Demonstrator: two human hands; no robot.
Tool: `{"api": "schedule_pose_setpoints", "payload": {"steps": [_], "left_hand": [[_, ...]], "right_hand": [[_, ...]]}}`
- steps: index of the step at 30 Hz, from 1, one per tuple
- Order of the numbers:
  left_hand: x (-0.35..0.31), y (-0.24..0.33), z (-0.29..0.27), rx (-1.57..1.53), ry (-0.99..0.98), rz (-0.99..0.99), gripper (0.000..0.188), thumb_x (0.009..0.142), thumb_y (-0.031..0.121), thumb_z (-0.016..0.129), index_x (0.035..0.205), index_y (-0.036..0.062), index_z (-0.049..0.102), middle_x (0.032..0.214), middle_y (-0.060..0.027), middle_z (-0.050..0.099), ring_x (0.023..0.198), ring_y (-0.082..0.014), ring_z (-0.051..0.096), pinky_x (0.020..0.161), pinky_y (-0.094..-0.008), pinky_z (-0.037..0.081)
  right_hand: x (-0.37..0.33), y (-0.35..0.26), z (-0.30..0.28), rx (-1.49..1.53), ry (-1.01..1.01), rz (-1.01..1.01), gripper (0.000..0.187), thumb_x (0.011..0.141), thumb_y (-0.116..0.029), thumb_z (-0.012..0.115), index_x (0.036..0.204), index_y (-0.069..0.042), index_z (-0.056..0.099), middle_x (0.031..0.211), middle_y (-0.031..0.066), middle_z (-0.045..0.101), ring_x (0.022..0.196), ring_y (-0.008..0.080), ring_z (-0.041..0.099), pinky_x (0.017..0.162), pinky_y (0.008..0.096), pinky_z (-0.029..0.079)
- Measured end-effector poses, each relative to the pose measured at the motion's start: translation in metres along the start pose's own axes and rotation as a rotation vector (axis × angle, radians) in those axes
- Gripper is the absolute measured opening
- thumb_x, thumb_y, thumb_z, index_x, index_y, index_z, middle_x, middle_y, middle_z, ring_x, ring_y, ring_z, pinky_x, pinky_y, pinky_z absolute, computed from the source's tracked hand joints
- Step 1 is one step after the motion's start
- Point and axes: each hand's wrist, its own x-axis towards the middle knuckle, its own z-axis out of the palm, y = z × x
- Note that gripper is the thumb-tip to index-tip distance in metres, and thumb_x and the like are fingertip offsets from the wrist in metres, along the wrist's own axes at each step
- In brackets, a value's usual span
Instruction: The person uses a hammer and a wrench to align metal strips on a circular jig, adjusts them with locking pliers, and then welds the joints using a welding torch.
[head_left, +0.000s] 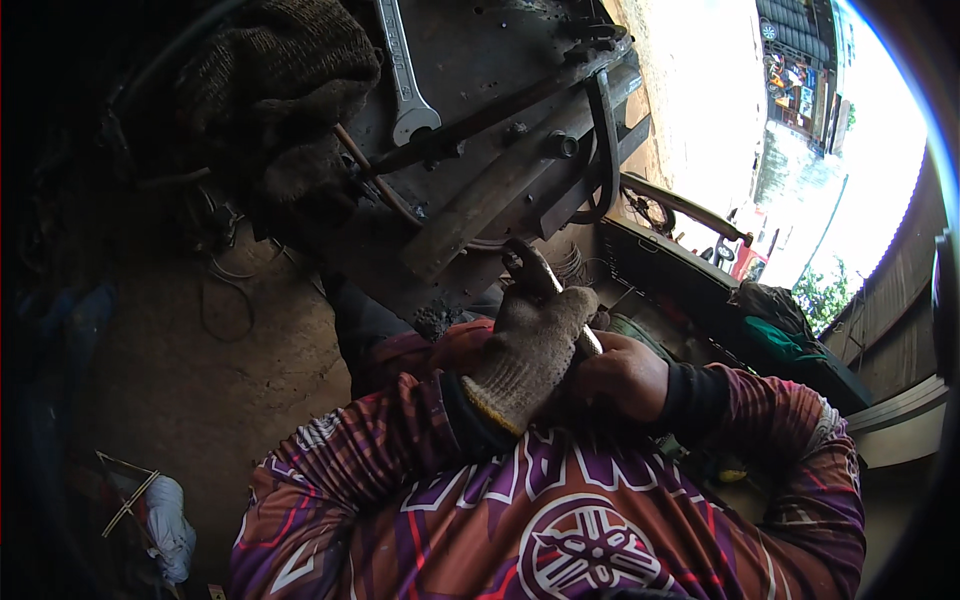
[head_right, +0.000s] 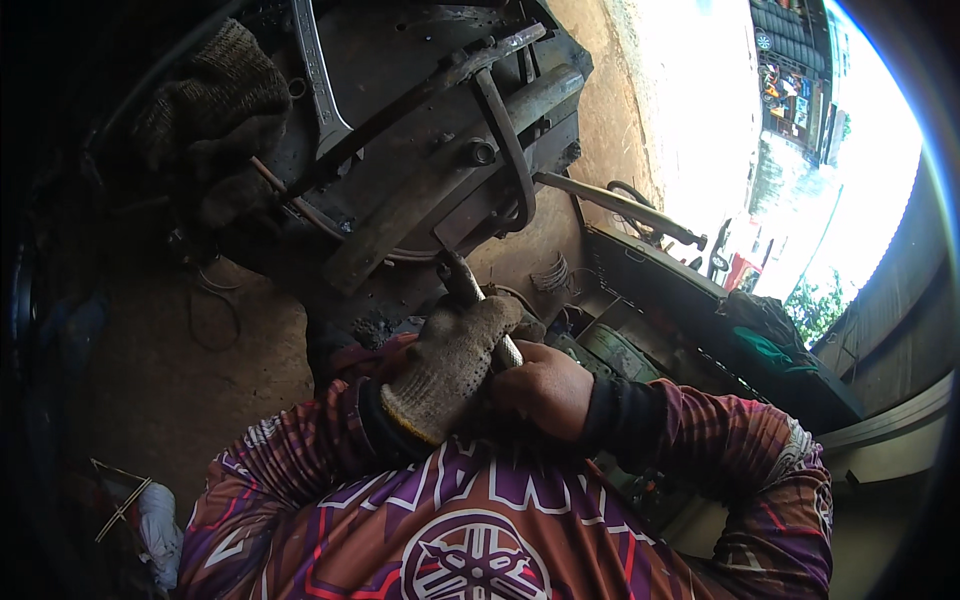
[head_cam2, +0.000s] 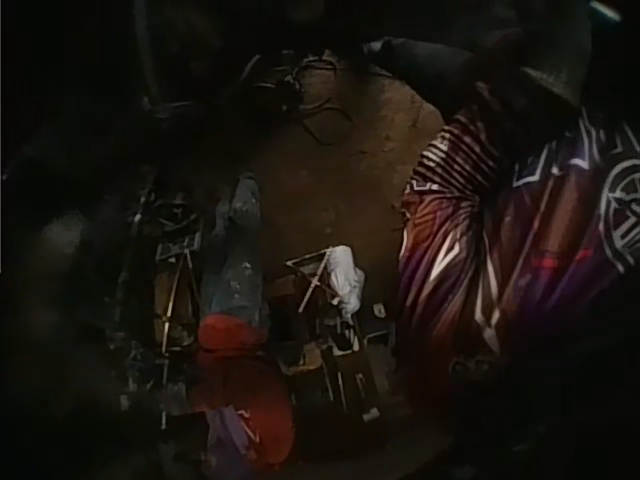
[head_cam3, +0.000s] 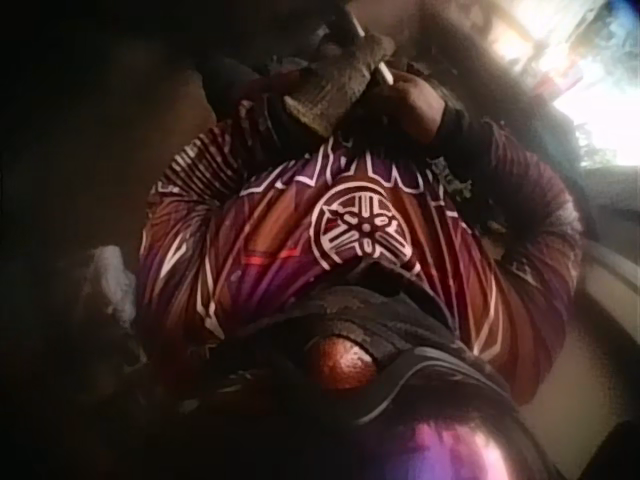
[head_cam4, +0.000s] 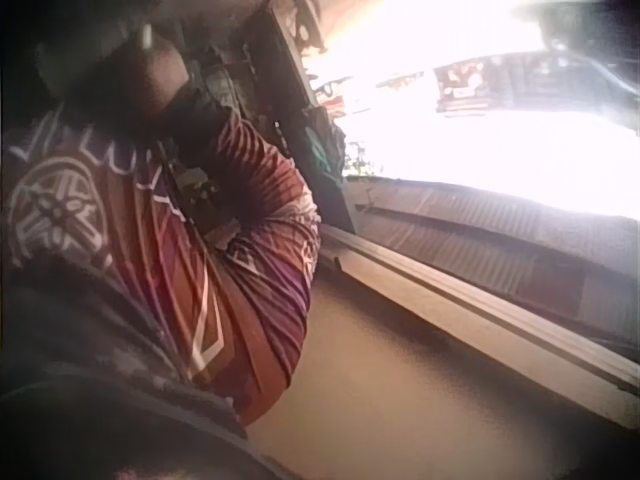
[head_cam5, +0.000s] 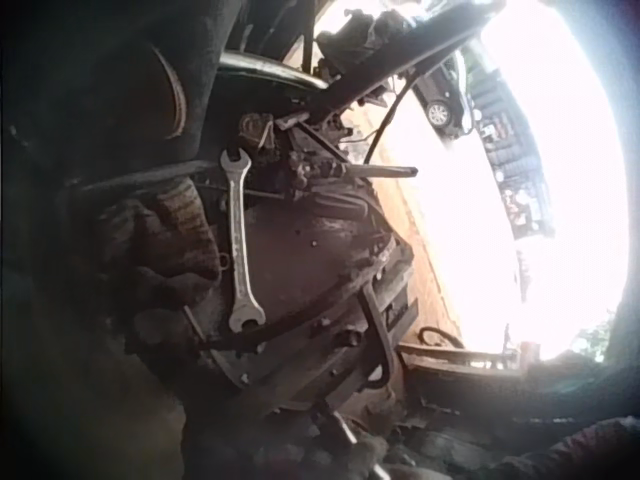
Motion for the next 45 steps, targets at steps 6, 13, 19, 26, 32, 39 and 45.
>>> {"api": "schedule_pose_setpoints", "payload": {"steps": [6,13,19,26,32,39,45], "left_hand": [[0.004,-0.009,0.002,0.169,0.080,0.256,0.050,0.075,0.014,0.073,0.122,0.0128,0.056,0.099,-0.0157,0.061,0.082,-0.0274,0.067,0.068,-0.0366,0.056],[0.007,0.005,0.021,-0.472,0.218,-0.188,0.035,0.086,0.030,0.069,0.109,0.0065,0.060,0.083,-0.0082,0.061,0.070,-0.0168,0.063,0.061,-0.0302,0.054],[0.000,0.004,0.029,-0.335,0.311,-0.038,0.036,0.089,0.039,0.069,0.101,0.0058,0.061,0.080,-0.0042,0.060,0.066,-0.0122,0.061,0.057,-0.0280,0.051],[0.005,-0.018,0.040,-0.095,0.339,0.164,0.041,0.089,0.038,0.070,0.108,0.0039,0.059,0.085,-0.0033,0.061,0.076,-0.0116,0.061,0.067,-0.0273,0.051],[0.006,-0.044,0.028,0.600,0.431,0.591,0.040,0.092,0.030,0.068,0.121,0.0050,0.057,0.106,-0.0103,0.060,0.094,-0.0173,0.060,0.083,-0.0306,0.051],[0.006,-0.044,0.008,0.971,0.311,0.956,0.044,0.090,0.033,0.073,0.119,0.0032,0.058,0.100,-0.0058,0.063,0.093,-0.0155,0.060,0.085,-0.0328,0.050],[-0.014,-0.041,0.017,0.324,0.438,0.832,0.031,0.097,0.031,0.066,0.111,0.0036,0.060,0.101,-0.0033,0.062,0.090,-0.0107,0.057,0.082,-0.0292,0.049]], "right_hand": [[-0.004,0.002,-0.004,0.132,0.005,0.091,0.014,0.077,-0.008,0.065,0.090,-0.007,0.069,0.083,0.0080,0.065,0.078,0.0288,0.063,0.071,0.0380,0.052],[-0.020,0.007,0.007,0.526,0.087,0.300,0.018,0.094,-0.017,0.059,0.102,-0.002,0.067,0.094,0.0052,0.068,0.089,0.0146,0.066,0.076,0.0314,0.053],[-0.026,0.038,0.012,0.524,-0.057,0.414,0.029,0.084,-0.005,0.062,0.112,-0.002,0.067,0.103,0.0137,0.067,0.094,0.0265,0.066,0.081,0.0361,0.054],[-0.036,0.044,0.036,0.187,0.345,0.356,0.027,0.089,-0.023,0.067,0.101,0.000,0.062,0.077,0.0208,0.061,0.075,0.0391,0.062,0.070,0.0414,0.049],[-0.038,0.044,0.060,0.093,0.581,0.309,0.027,0.092,-0.025,0.067,0.094,0.001,0.060,0.078,0.0237,0.060,0.071,0.0421,0.060,0.063,0.0431,0.046],[-0.035,0.079,0.094,0.248,0.784,0.053,0.027,0.092,-0.023,0.068,0.107,0.000,0.064,0.078,0.0206,0.061,0.070,0.0342,0.063,0.064,0.0406,0.048],[-0.019,0.084,0.091,0.215,0.670,-0.091,0.041,0.089,-0.028,0.070,0.120,-0.002,0.063,0.085,0.0183,0.064,0.080,0.0321,0.066,0.072,0.0397,0.051]]}}
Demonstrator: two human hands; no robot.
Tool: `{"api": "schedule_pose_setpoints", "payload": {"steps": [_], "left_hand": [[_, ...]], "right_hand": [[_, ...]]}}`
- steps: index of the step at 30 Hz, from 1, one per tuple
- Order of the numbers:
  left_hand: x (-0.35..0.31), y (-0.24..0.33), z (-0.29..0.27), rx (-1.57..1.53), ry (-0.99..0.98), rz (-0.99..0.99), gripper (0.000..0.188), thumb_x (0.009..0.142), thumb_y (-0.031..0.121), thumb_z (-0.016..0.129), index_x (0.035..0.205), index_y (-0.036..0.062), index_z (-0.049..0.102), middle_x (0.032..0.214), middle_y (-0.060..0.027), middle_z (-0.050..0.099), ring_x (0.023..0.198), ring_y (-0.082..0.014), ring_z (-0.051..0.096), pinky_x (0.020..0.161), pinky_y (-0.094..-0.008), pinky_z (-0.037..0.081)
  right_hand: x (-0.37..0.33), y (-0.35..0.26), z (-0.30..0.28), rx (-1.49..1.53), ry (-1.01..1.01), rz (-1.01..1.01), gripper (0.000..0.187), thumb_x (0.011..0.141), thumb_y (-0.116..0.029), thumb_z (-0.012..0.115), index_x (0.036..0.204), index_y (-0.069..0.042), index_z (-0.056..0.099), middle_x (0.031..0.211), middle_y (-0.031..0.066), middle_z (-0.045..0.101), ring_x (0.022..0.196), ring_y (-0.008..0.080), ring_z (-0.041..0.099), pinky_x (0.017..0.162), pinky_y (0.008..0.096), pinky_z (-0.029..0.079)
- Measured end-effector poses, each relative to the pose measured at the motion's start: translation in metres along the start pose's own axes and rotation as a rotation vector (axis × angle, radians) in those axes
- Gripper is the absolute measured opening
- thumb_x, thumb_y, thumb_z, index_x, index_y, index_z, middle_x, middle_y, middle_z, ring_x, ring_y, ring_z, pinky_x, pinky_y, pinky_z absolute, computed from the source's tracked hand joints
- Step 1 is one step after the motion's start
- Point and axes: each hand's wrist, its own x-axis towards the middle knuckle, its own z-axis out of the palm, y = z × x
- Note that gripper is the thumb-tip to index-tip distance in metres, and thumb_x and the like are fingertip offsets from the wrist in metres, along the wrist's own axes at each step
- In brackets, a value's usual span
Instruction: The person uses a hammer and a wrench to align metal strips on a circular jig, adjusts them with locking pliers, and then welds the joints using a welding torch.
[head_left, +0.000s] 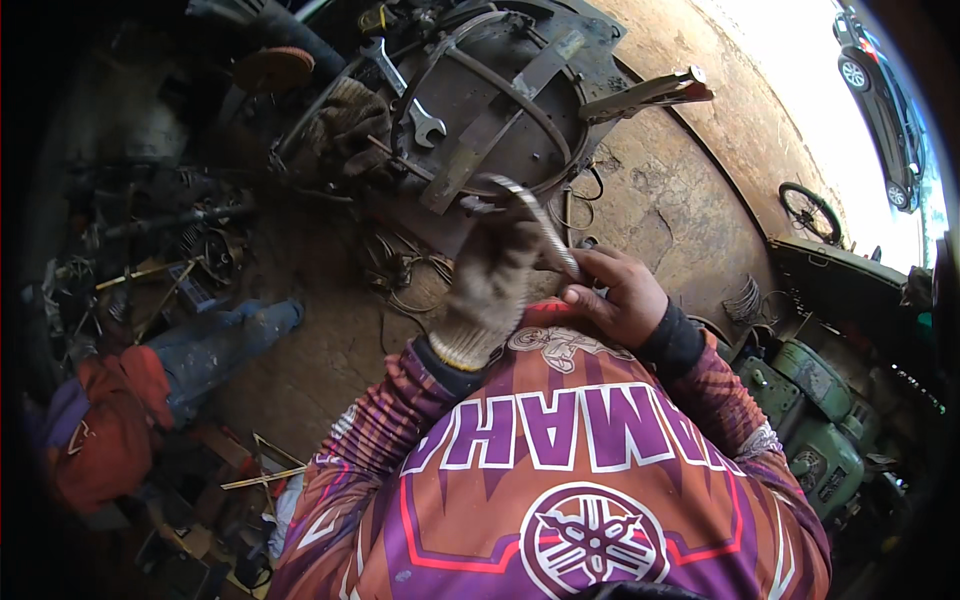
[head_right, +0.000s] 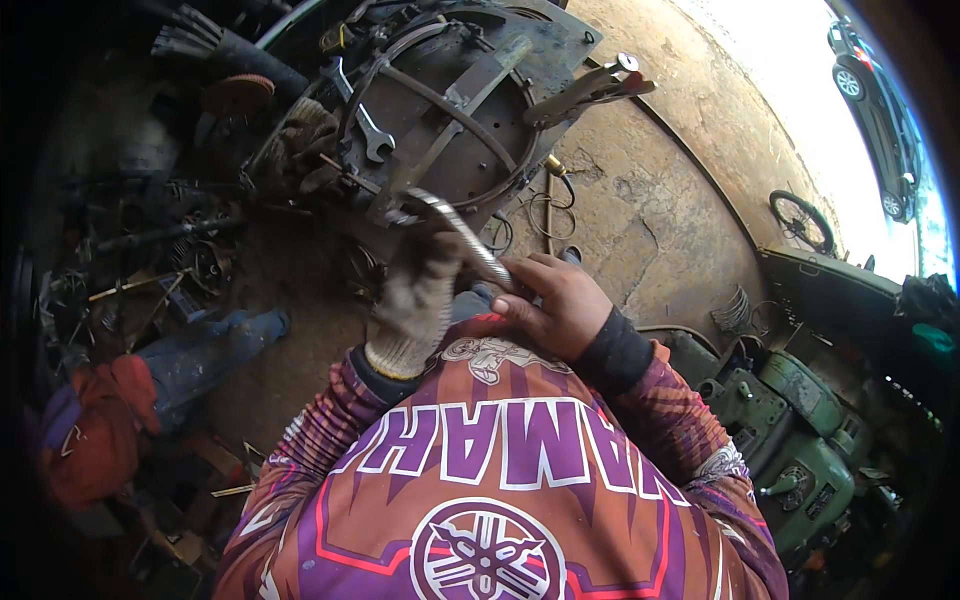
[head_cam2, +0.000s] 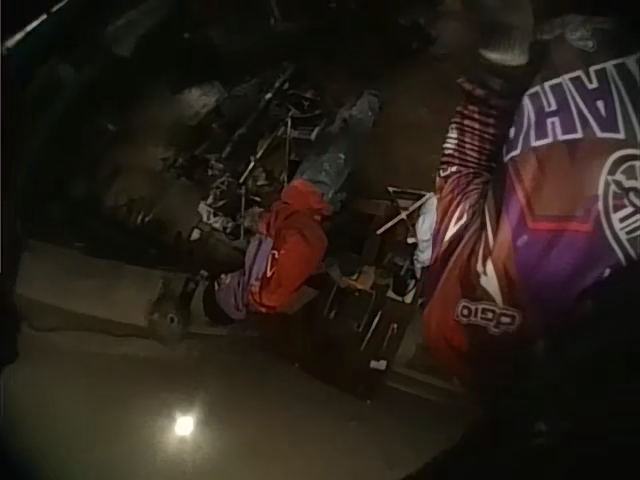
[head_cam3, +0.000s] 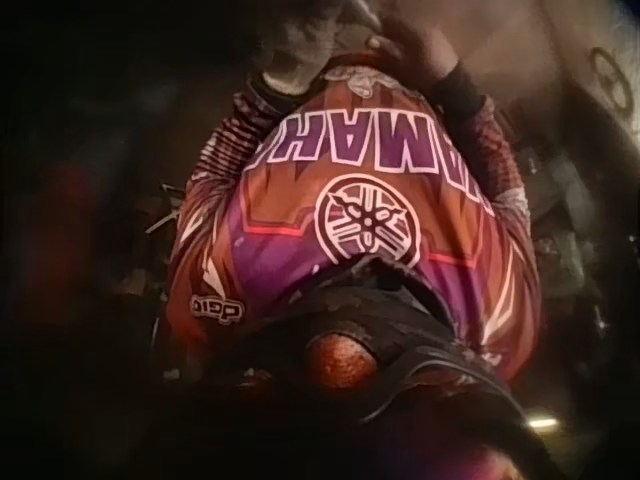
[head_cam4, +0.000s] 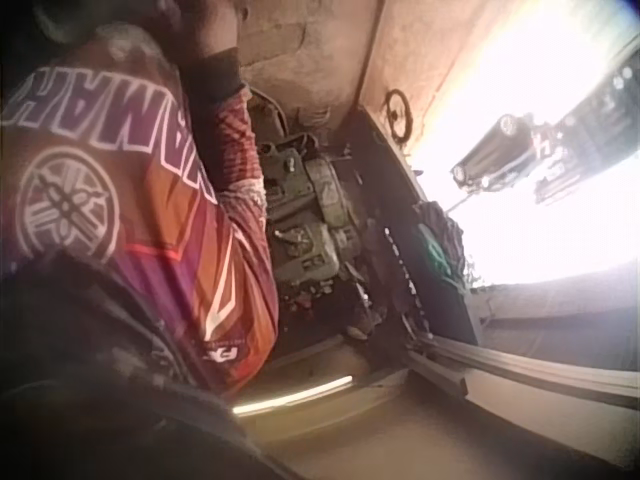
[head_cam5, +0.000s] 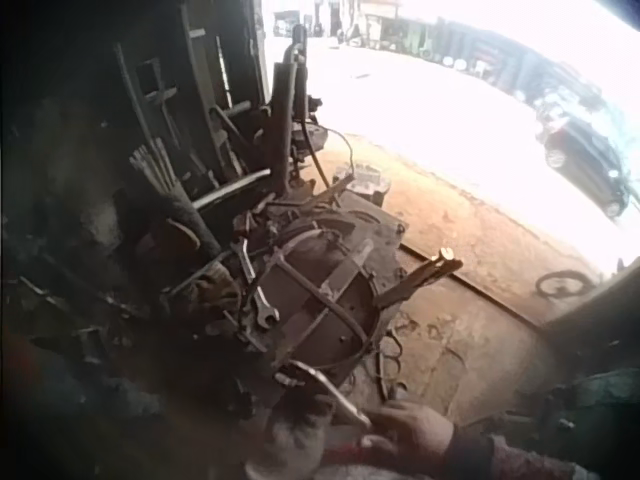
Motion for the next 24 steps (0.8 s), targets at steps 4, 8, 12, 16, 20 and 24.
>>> {"api": "schedule_pose_setpoints", "payload": {"steps": [4,8,12,16,20,24], "left_hand": [[-0.006,0.019,-0.053,0.356,0.303,-0.027,0.037,0.100,0.038,0.059,0.111,0.0022,0.061,0.102,-0.0046,0.061,0.093,-0.0139,0.058,0.086,-0.0291,0.048],[0.019,0.058,-0.106,0.558,0.442,0.185,0.052,0.098,0.050,0.056,0.121,0.0040,0.063,0.103,-0.0070,0.065,0.100,-0.0161,0.059,0.087,-0.0313,0.048],[0.087,0.128,-0.125,1.217,0.370,-0.025,0.062,0.096,0.055,0.053,0.126,0.0009,0.060,0.118,-0.0217,0.066,0.112,-0.0358,0.060,0.096,-0.0395,0.044],[0.174,0.131,-0.156,1.525,0.289,-0.131,0.065,0.093,0.060,0.053,0.124,0.0038,0.061,0.123,-0.0247,0.063,0.119,-0.0434,0.055,0.099,-0.0453,0.043],[0.212,0.119,-0.134,1.646,0.128,-0.213,0.068,0.090,0.063,0.054,0.124,0.0048,0.060,0.125,-0.0248,0.062,0.121,-0.0439,0.054,0.099,-0.0482,0.044],[0.228,0.095,-0.124,1.769,0.073,-0.187,0.058,0.089,0.057,0.059,0.119,0.0078,0.063,0.123,-0.0232,0.063,0.117,-0.0437,0.057,0.099,-0.0487,0.046]], "right_hand": [[-0.002,0.015,-0.001,-0.002,0.125,-0.133,0.045,0.091,-0.030,0.069,0.124,-0.001,0.061,0.095,0.0160,0.066,0.082,0.0294,0.065,0.075,0.0366,0.052],[-0.014,0.041,-0.007,-0.012,0.155,0.081,0.041,0.090,-0.025,0.069,0.124,-0.002,0.062,0.085,0.0127,0.067,0.076,0.0242,0.065,0.070,0.0349,0.052],[-0.023,0.061,-0.010,-0.001,0.152,0.205,0.045,0.090,-0.031,0.070,0.122,0.000,0.063,0.090,0.0164,0.069,0.079,0.0294,0.068,0.074,0.0387,0.054],[-0.024,0.065,-0.007,-0.076,0.117,0.222,0.045,0.090,-0.031,0.070,0.123,-0.002,0.063,0.093,0.0175,0.070,0.081,0.0302,0.069,0.074,0.0392,0.055],[-0.024,0.069,-0.013,-0.103,0.142,0.252,0.044,0.090,-0.030,0.070,0.123,-0.002,0.063,0.095,0.0188,0.071,0.084,0.0306,0.070,0.075,0.0393,0.055],[-0.030,0.083,-0.028,-0.044,0.204,0.320,0.044,0.090,-0.030,0.070,0.123,-0.002,0.063,0.095,0.0192,0.071,0.084,0.0298,0.070,0.076,0.0385,0.055]]}}
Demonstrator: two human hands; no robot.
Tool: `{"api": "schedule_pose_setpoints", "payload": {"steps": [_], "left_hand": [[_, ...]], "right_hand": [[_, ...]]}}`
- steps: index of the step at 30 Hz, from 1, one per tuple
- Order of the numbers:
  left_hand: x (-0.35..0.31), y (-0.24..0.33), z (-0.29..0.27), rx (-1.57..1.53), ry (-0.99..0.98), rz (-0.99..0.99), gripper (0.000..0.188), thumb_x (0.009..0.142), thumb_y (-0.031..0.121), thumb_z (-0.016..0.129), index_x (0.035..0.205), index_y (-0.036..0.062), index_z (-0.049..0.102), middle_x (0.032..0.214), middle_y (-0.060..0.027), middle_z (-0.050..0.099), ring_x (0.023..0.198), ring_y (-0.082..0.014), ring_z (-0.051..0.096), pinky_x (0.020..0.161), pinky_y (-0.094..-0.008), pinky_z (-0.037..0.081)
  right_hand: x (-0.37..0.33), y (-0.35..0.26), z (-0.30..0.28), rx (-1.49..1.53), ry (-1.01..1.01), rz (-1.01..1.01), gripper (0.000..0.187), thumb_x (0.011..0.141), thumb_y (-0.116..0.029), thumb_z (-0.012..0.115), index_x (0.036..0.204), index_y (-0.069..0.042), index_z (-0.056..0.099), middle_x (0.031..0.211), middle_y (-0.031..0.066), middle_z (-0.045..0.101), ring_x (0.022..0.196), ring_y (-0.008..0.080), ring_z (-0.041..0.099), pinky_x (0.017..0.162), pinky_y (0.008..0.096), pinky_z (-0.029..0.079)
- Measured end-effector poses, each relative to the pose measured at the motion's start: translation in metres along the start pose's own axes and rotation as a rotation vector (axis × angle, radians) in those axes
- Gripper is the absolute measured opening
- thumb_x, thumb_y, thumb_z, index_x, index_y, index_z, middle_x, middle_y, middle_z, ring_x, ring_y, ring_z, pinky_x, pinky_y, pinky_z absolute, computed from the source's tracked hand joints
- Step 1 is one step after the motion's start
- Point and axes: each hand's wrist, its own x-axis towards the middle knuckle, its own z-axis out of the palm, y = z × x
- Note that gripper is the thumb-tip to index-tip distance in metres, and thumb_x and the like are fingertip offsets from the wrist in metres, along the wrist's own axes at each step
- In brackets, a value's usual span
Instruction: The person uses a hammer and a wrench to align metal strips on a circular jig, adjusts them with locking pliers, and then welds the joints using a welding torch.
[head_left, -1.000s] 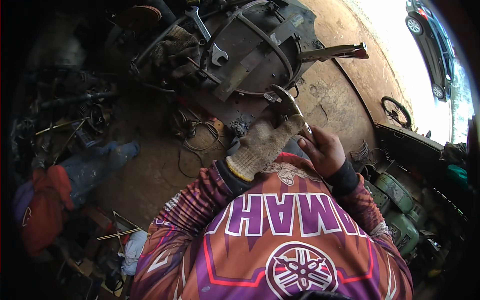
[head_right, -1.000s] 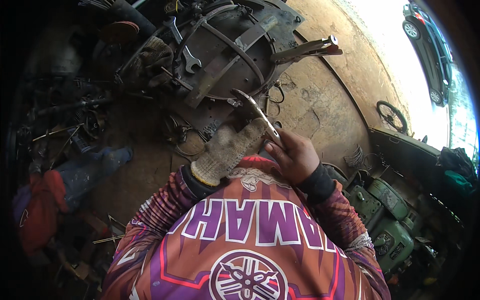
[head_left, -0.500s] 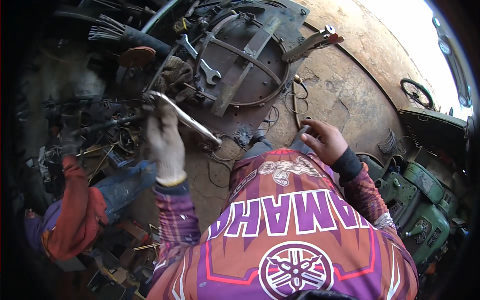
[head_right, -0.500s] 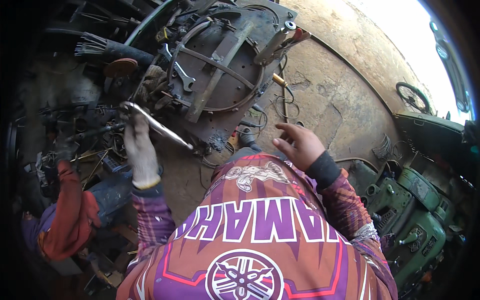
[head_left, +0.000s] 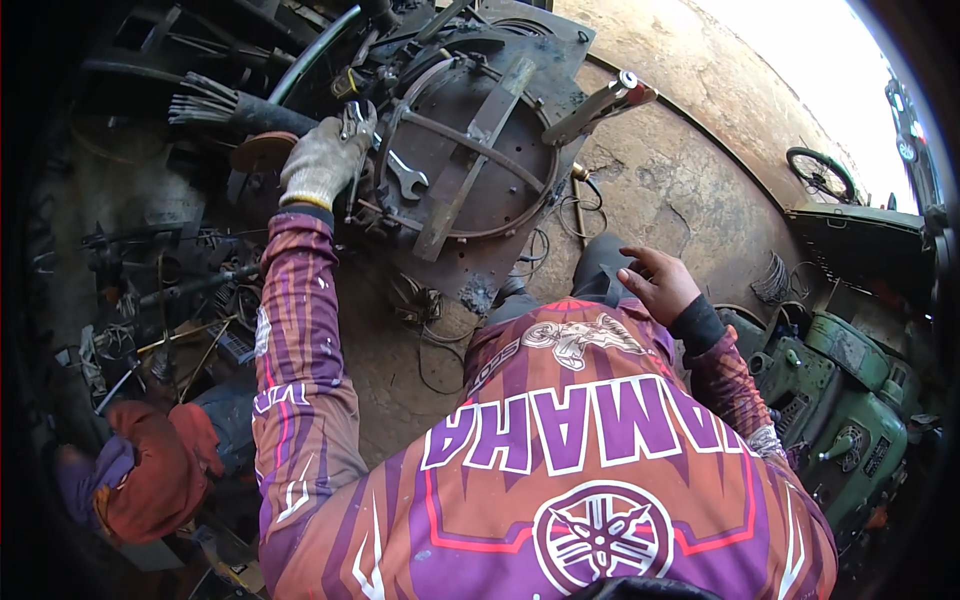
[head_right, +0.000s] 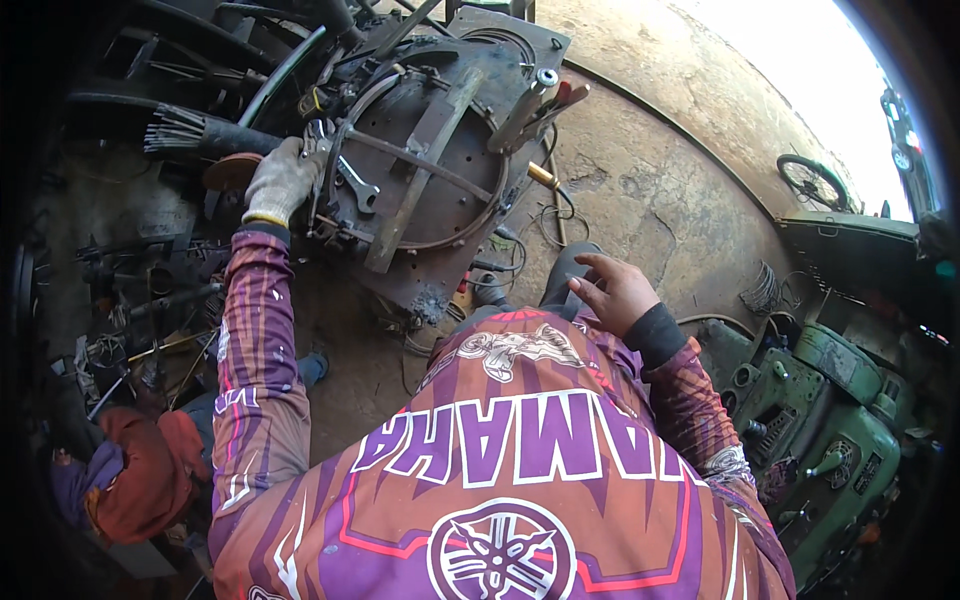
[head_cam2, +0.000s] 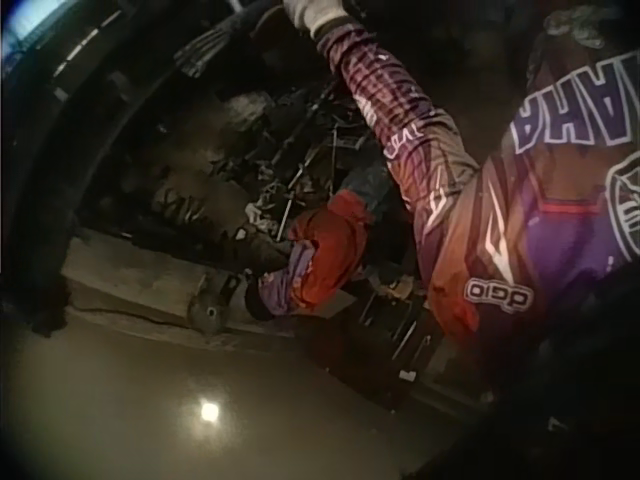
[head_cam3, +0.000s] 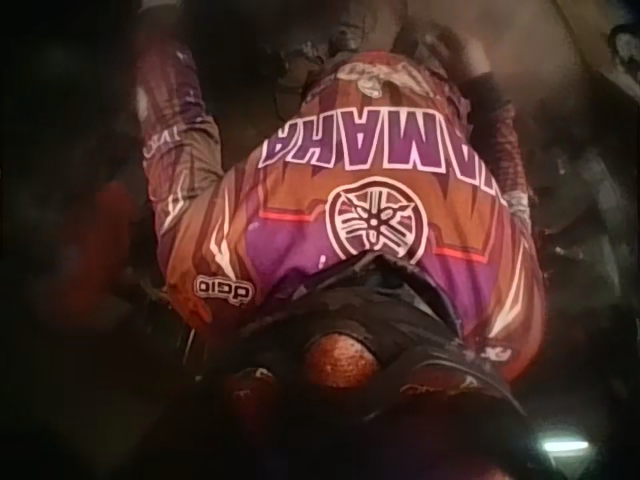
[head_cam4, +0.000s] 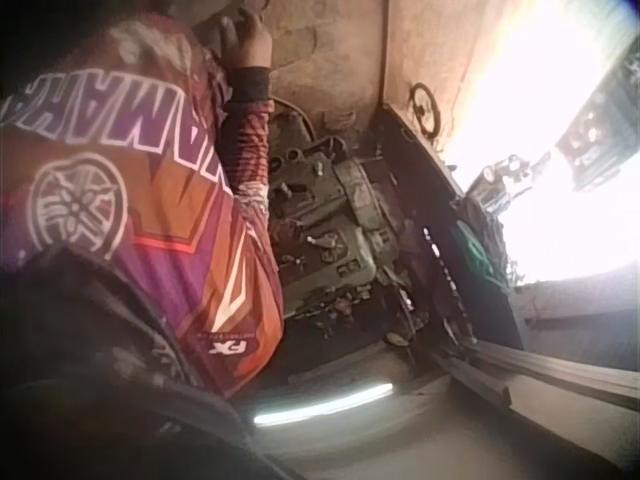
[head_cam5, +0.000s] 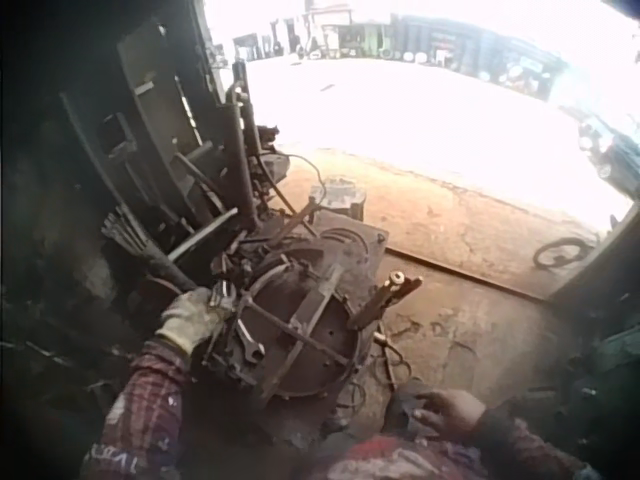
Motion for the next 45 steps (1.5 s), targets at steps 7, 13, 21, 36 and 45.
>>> {"api": "schedule_pose_setpoints", "payload": {"steps": [7,13,21,36,45], "left_hand": [[-0.064,0.010,0.020,-0.301,0.666,0.272,0.023,0.087,0.019,0.068,0.105,0.0037,0.069,0.108,-0.0195,0.068,0.098,-0.0370,0.066,0.088,-0.0442,0.052],[-0.162,0.075,0.081,-0.420,0.635,-0.008,0.073,0.090,0.048,0.067,0.140,-0.0005,0.046,0.119,-0.0231,0.061,0.100,-0.0334,0.065,0.088,-0.0420,0.053],[-0.163,0.108,0.141,-0.415,0.804,-0.368,0.040,0.096,0.036,0.057,0.115,0.0005,0.062,0.106,-0.0232,0.063,0.100,-0.0440,0.061,0.089,-0.0484,0.049],[-0.145,0.116,0.160,-0.483,0.861,-0.674,0.036,0.099,0.034,0.052,0.115,0.0022,0.060,0.109,-0.0220,0.062,0.104,-0.0416,0.060,0.091,-0.0477,0.048],[-0.138,0.127,0.154,-0.550,0.987,-0.671,0.033,0.100,0.031,0.053,0.113,0.0016,0.061,0.109,-0.0201,0.064,0.101,-0.0385,0.062,0.088,-0.0451,0.050]], "right_hand": [[0.078,0.038,-0.062,0.257,0.166,-0.061,0.034,0.096,-0.026,0.065,0.117,0.000,0.066,0.091,0.0114,0.071,0.081,0.0172,0.067,0.074,0.0315,0.053],[0.243,-0.040,-0.115,0.247,0.062,-0.441,0.041,0.094,-0.036,0.067,0.116,-0.003,0.068,0.094,0.0142,0.073,0.088,0.0206,0.070,0.079,0.0345,0.054],[0.331,-0.087,-0.077,-0.267,-0.099,-1.196,0.044,0.083,-0.036,0.074,0.121,-0.015,0.067,0.113,0.0113,0.064,0.102,0.0329,0.061,0.087,0.0434,0.052],[0.328,-0.111,-0.101,-0.289,-0.029,-1.167,0.048,0.081,-0.035,0.076,0.123,-0.015,0.065,0.121,0.0124,0.062,0.113,0.0342,0.058,0.096,0.0440,0.048],[0.404,-0.174,-0.111,-0.500,0.224,-0.998,0.058,0.085,-0.050,0.069,0.131,-0.016,0.061,0.127,0.0147,0.059,0.123,0.0364,0.053,0.103,0.0479,0.043]]}}
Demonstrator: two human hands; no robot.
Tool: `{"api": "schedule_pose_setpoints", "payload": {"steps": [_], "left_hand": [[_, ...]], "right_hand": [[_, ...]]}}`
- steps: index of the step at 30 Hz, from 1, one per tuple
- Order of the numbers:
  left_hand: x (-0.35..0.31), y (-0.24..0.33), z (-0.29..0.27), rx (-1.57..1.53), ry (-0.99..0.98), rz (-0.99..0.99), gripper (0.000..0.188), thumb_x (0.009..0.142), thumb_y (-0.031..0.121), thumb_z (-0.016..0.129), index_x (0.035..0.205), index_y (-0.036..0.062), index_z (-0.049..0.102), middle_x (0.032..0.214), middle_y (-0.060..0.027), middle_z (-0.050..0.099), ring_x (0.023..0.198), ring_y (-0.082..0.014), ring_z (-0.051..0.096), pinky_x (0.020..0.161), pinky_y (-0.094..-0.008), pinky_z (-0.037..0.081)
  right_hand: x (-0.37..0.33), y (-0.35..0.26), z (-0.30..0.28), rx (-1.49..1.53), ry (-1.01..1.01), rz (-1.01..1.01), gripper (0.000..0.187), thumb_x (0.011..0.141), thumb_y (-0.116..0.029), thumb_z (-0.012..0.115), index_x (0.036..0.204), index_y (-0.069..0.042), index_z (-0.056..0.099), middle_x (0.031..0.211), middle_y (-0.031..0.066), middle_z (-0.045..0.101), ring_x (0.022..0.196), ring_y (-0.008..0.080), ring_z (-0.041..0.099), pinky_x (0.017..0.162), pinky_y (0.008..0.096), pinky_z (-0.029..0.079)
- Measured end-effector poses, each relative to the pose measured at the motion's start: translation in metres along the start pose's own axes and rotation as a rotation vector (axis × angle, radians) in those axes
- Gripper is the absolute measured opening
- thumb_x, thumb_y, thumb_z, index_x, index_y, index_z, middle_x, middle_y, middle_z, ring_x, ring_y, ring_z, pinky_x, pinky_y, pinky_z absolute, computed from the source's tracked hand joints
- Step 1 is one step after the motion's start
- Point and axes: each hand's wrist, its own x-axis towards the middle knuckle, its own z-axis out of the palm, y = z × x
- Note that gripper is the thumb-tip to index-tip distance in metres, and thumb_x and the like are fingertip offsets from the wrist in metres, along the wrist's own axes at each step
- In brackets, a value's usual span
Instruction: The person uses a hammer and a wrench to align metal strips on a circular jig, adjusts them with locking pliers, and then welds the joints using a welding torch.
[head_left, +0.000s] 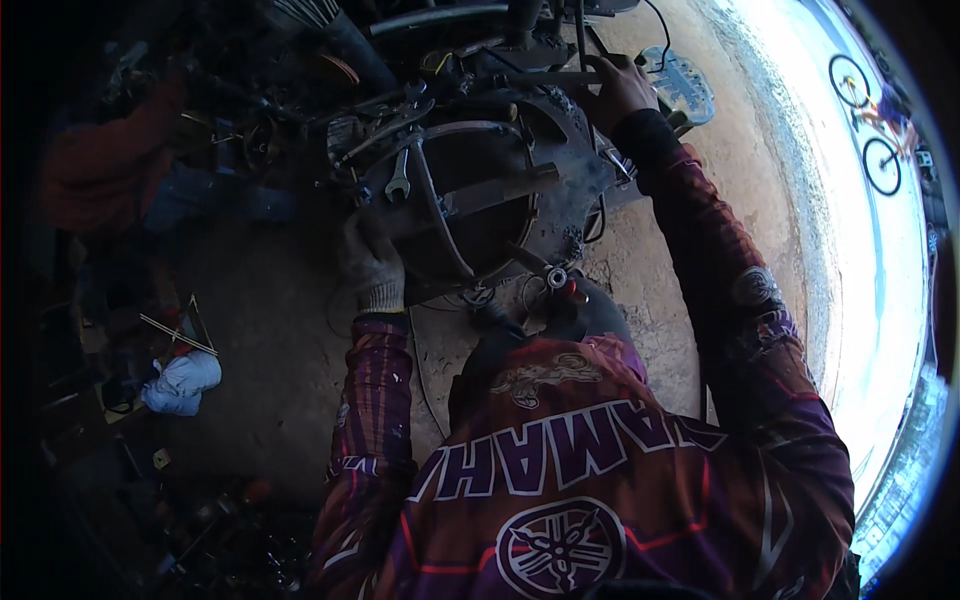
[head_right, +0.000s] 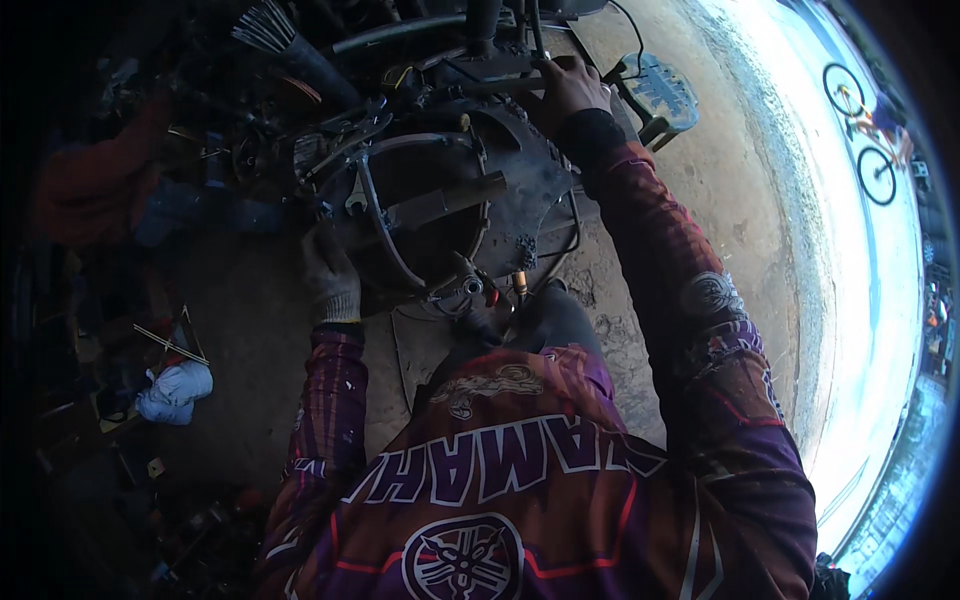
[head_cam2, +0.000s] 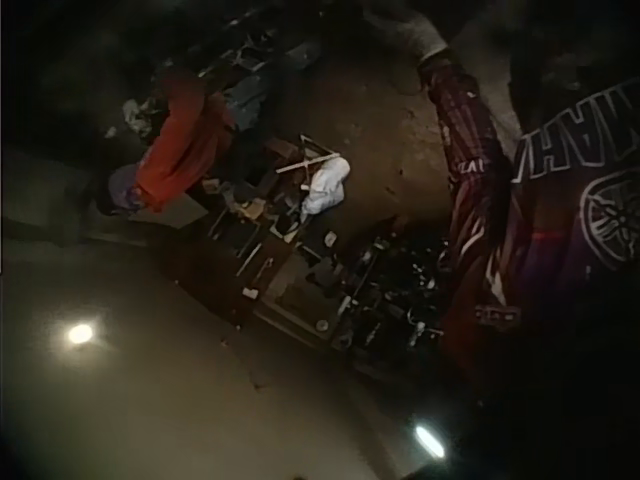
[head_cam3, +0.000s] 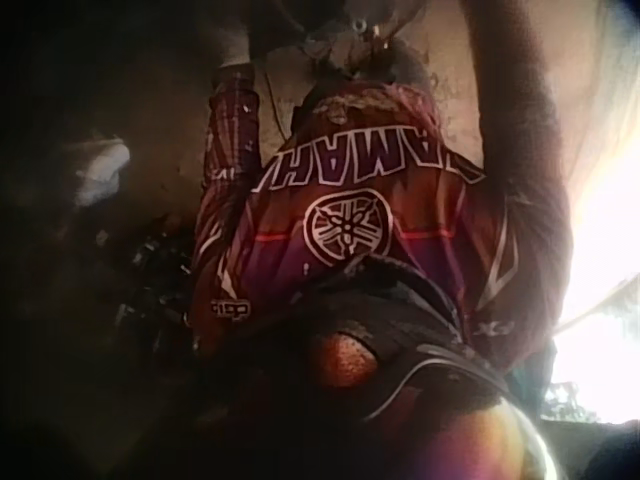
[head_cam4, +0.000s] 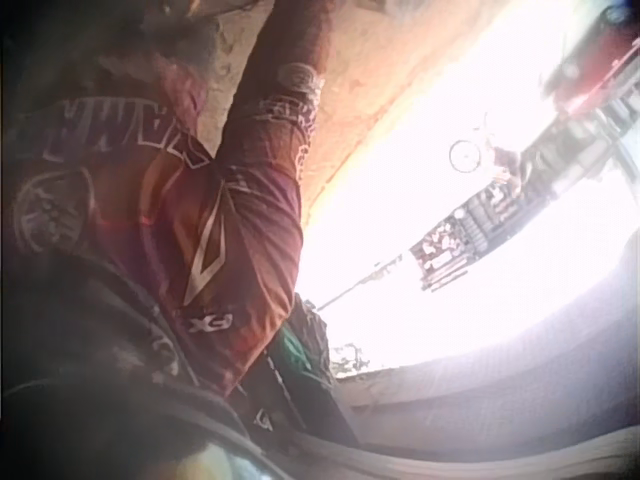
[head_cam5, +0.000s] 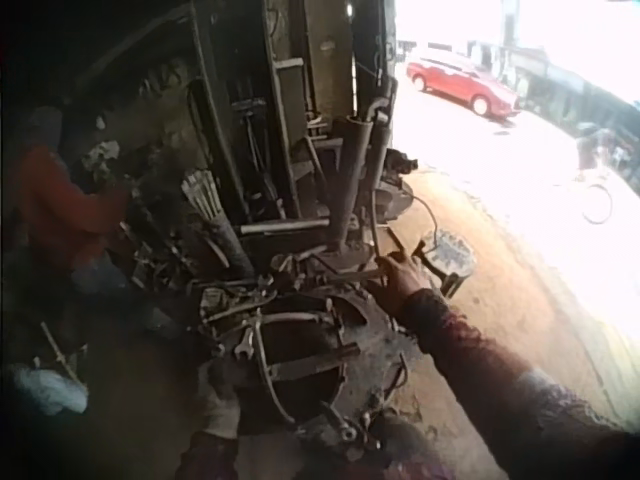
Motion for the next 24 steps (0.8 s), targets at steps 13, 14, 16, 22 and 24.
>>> {"api": "schedule_pose_setpoints", "payload": {"steps": [13,14,16,22,24], "left_hand": [[-0.015,0.028,0.000,0.387,0.172,-0.362,0.053,0.092,0.032,0.065,0.134,0.0026,0.052,0.137,-0.0199,0.052,0.128,-0.0353,0.051,0.109,-0.0423,0.041],[-0.017,0.023,0.001,0.401,0.175,-0.372,0.053,0.092,0.032,0.065,0.134,0.0026,0.052,0.137,-0.0199,0.052,0.128,-0.0353,0.051,0.109,-0.0423,0.041],[-0.016,0.023,0.001,0.314,0.220,-0.346,0.057,0.089,0.034,0.068,0.134,0.0032,0.052,0.136,-0.0184,0.053,0.128,-0.0334,0.051,0.109,-0.0406,0.041],[-0.009,0.041,0.006,0.267,0.208,-0.464,0.063,0.085,0.037,0.073,0.134,0.0039,0.053,0.134,-0.0157,0.056,0.126,-0.0299,0.054,0.108,-0.0378,0.042],[0.000,0.060,0.008,0.281,0.178,-0.503,0.064,0.083,0.037,0.075,0.134,0.0042,0.054,0.133,-0.0156,0.056,0.125,-0.0301,0.054,0.107,-0.0378,0.044]], "right_hand": [[0.117,-0.018,0.065,0.220,-0.485,-0.271,0.044,0.089,-0.047,0.066,0.115,-0.010,0.069,0.105,0.0155,0.072,0.100,0.0342,0.068,0.088,0.0440,0.054],[0.121,-0.020,0.066,0.180,-0.491,-0.299,0.042,0.089,-0.045,0.066,0.114,-0.012,0.069,0.104,0.0147,0.072,0.099,0.0343,0.069,0.088,0.0439,0.054],[0.128,-0.023,0.072,0.253,-0.567,-0.393,0.042,0.089,-0.045,0.066,0.116,-0.013,0.068,0.105,0.0145,0.072,0.099,0.0344,0.069,0.087,0.0440,0.054],[0.132,-0.051,0.078,0.327,-0.709,-0.526,0.042,0.090,-0.044,0.065,0.119,-0.014,0.067,0.108,0.0142,0.072,0.102,0.0338,0.068,0.089,0.0435,0.054],[0.133,-0.056,0.085,0.336,-0.721,-0.550,0.042,0.090,-0.044,0.065,0.119,-0.014,0.067,0.109,0.0141,0.071,0.103,0.0337,0.068,0.089,0.0434,0.054]]}}
